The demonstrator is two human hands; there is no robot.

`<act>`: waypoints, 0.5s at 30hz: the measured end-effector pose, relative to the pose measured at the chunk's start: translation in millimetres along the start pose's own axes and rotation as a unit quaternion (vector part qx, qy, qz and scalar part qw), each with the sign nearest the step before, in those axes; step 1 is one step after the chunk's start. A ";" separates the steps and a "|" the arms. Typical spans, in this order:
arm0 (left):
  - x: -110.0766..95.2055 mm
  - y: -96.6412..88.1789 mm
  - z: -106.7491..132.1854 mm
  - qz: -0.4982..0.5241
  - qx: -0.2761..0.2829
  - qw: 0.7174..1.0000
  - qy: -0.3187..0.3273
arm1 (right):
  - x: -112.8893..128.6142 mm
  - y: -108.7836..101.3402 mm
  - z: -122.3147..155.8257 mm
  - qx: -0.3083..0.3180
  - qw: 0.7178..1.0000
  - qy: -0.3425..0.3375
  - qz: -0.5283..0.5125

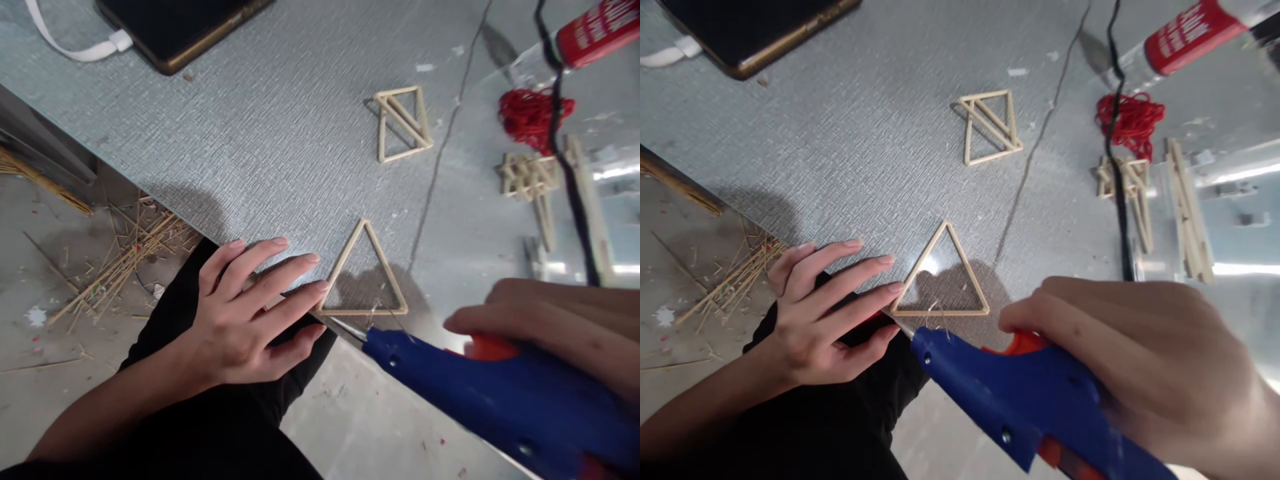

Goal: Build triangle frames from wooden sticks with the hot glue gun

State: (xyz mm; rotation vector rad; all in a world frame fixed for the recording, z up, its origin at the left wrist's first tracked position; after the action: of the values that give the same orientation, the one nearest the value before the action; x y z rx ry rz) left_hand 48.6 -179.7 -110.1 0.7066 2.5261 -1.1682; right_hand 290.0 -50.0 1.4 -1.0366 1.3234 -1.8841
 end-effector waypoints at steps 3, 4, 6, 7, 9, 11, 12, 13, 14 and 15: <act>1.9 3.6 3.4 0.000 -0.009 1.000 0.005 | -7.1 11.5 20.1 -0.049 0.998 -0.022 0.028; 2.4 4.8 4.4 0.000 -0.012 1.000 0.006 | -8.8 15.5 24.0 -0.062 0.997 -0.028 0.037; 3.2 6.9 6.1 0.001 -0.015 1.000 0.008 | -10.6 22.3 26.6 -0.089 0.994 -0.043 0.053; 3.4 7.6 6.6 0.001 -0.016 1.000 0.010 | -10.9 24.8 25.5 -0.104 0.991 -0.052 0.059; 3.4 8.2 7.0 0.001 -0.016 1.000 0.011 | -10.7 27.7 20.6 -0.133 0.987 -0.065 0.069; 3.0 7.9 6.7 0.002 -0.016 1.000 0.009 | -9.8 28.4 13.8 -0.145 0.984 -0.075 0.072; 2.8 7.6 6.4 0.002 -0.015 1.000 0.006 | -8.9 28.0 10.5 -0.144 0.983 -0.083 0.073; 2.5 7.2 6.0 0.001 -0.012 1.000 0.003 | -7.6 27.3 7.3 -0.141 0.982 -0.095 0.077; 2.2 6.8 5.6 -0.001 -0.009 1.000 0.000 | -5.8 26.1 4.6 -0.139 0.981 -0.110 0.083; 1.8 6.3 5.1 -0.004 -0.006 1.000 -0.001 | -3.6 24.6 2.4 -0.137 0.978 -0.126 0.090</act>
State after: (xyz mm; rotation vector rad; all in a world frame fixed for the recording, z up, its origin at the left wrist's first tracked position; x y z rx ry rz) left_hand 50.6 -179.6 -118.2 0.6942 2.5348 -1.1534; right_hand 294.9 -55.9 -22.3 -1.2028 1.4963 -1.4119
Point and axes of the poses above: each hand's wrist, its own z-axis away from the middle knuckle, its own y-axis out of the palm, x = y × z, the point moved 2 cm from there along -z, towards the middle knuckle, and after that the axes turned 2 degrees about y, right-handed, at the moved point
